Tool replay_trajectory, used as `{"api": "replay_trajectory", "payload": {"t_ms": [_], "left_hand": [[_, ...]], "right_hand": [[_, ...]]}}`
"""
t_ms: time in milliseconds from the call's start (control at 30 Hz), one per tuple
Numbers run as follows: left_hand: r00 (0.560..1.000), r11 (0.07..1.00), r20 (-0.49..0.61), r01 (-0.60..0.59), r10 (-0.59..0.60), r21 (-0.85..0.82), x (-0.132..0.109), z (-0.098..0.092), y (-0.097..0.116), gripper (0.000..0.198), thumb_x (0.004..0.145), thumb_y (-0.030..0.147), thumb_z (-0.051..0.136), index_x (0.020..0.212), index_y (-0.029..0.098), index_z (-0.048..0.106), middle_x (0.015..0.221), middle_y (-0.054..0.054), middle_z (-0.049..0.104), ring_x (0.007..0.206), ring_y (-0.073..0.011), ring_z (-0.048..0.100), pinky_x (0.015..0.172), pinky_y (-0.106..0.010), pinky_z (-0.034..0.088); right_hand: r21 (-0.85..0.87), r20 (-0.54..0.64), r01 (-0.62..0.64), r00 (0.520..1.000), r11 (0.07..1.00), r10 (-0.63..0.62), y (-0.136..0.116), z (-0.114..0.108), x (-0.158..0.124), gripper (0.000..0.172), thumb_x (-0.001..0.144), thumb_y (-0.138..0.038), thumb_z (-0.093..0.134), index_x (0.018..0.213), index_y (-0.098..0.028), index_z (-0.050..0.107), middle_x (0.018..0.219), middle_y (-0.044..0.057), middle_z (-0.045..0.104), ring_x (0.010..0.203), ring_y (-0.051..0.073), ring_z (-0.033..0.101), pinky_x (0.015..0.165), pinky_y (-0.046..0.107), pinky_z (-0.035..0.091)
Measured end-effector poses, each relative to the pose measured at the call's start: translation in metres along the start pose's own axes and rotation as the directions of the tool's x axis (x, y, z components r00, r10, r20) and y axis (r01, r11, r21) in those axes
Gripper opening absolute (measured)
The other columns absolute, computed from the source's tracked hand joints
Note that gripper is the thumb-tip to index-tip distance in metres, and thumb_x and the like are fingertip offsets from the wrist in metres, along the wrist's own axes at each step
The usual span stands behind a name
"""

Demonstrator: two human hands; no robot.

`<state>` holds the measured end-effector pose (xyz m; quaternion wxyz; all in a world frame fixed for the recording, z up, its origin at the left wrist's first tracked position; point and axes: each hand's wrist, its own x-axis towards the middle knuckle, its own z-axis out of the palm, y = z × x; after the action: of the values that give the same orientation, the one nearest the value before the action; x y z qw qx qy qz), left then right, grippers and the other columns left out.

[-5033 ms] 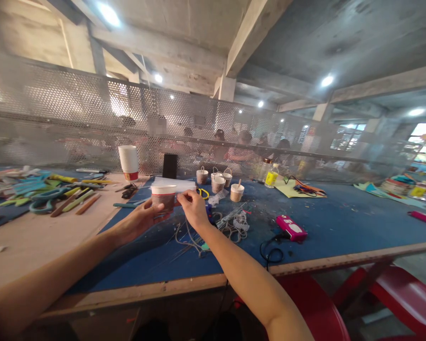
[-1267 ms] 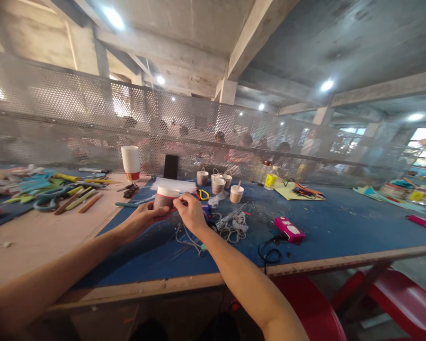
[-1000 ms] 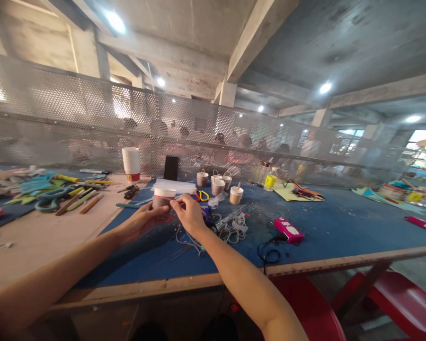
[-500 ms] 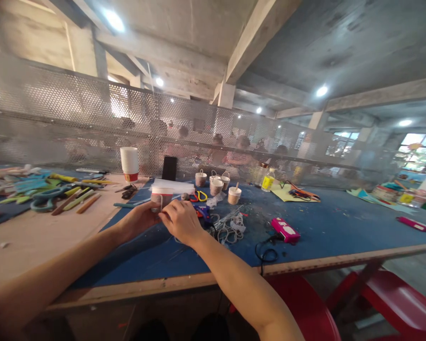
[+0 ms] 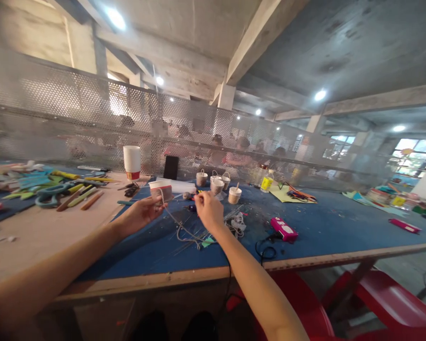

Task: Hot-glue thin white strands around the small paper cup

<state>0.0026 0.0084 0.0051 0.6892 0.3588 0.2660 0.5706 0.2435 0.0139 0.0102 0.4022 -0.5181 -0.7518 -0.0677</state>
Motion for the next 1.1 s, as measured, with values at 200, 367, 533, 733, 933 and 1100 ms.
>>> {"api": "replay_trajectory", "payload": {"t_ms": [200, 367, 533, 733, 933, 1100], "left_hand": [[1.000, 1.000, 0.002, 0.022, -0.022, 0.003, -0.002, 0.001, 0.000, 0.011, 0.084, 0.001, 0.065, 0.084, 0.012, 0.066, 0.069, -0.004, 0.069, 0.055, -0.0096, 0.066, 0.052, -0.014, 0.055], [0.999, 0.999, 0.040, -0.004, 0.002, 0.039, 0.000, -0.001, -0.004, 0.009, 0.086, 0.002, 0.065, 0.090, 0.010, 0.065, 0.072, -0.004, 0.069, 0.058, -0.0099, 0.068, 0.055, -0.016, 0.058], [0.999, 0.999, 0.033, 0.002, -0.004, 0.054, 0.000, 0.000, -0.005, 0.009, 0.086, 0.002, 0.064, 0.090, 0.009, 0.066, 0.074, -0.004, 0.069, 0.060, -0.0112, 0.069, 0.055, -0.017, 0.058], [1.000, 0.998, 0.008, 0.000, 0.000, 0.056, 0.001, -0.001, -0.005, 0.010, 0.085, 0.000, 0.064, 0.086, 0.010, 0.066, 0.073, -0.004, 0.068, 0.060, -0.0113, 0.069, 0.055, -0.017, 0.059], [1.000, 0.998, 0.003, -0.004, 0.003, 0.065, 0.001, 0.000, -0.006, 0.009, 0.085, 0.001, 0.065, 0.086, 0.010, 0.067, 0.073, -0.005, 0.069, 0.059, -0.0113, 0.069, 0.055, -0.016, 0.059], [1.000, 0.996, 0.021, -0.014, 0.012, 0.086, 0.001, -0.002, -0.006, 0.007, 0.085, 0.003, 0.068, 0.084, 0.010, 0.066, 0.073, -0.004, 0.068, 0.058, -0.0103, 0.068, 0.055, -0.016, 0.058]], "right_hand": [[-0.308, 0.302, -0.186, 0.911, 0.933, 0.282, 0.044, 0.000, 0.001, 0.035, 0.092, -0.054, 0.057, 0.089, -0.020, 0.067, 0.094, 0.011, 0.074, 0.089, 0.027, 0.070, 0.073, 0.033, 0.045], [-0.335, 0.455, -0.217, 0.815, 0.917, 0.359, 0.046, 0.010, 0.005, 0.046, 0.087, -0.065, 0.055, 0.086, -0.021, 0.069, 0.092, 0.011, 0.076, 0.092, 0.029, 0.071, 0.071, 0.031, 0.046], [-0.304, 0.383, -0.257, 0.849, 0.917, 0.364, 0.050, 0.008, 0.006, 0.042, 0.088, -0.059, 0.055, 0.076, -0.021, 0.068, 0.086, 0.009, 0.075, 0.090, 0.027, 0.071, 0.072, 0.030, 0.046], [0.257, 0.156, -0.368, 0.928, 0.893, 0.338, 0.061, 0.012, 0.011, 0.043, 0.083, -0.060, 0.061, 0.090, -0.018, 0.064, 0.082, 0.006, 0.072, 0.079, 0.021, 0.068, 0.070, 0.028, 0.047], [0.799, 0.236, -0.341, 0.935, 0.495, 0.264, 0.057, 0.018, 0.014, 0.048, 0.075, -0.063, 0.070, 0.083, -0.016, 0.062, 0.069, -0.001, 0.064, 0.063, 0.013, 0.060, 0.061, 0.024, 0.046], [0.872, 0.332, -0.390, 0.915, 0.295, 0.229, 0.045, 0.009, 0.010, 0.046, 0.075, -0.060, 0.071, 0.092, -0.020, 0.057, 0.067, -0.004, 0.063, 0.051, 0.010, 0.056, 0.051, 0.022, 0.045]]}}
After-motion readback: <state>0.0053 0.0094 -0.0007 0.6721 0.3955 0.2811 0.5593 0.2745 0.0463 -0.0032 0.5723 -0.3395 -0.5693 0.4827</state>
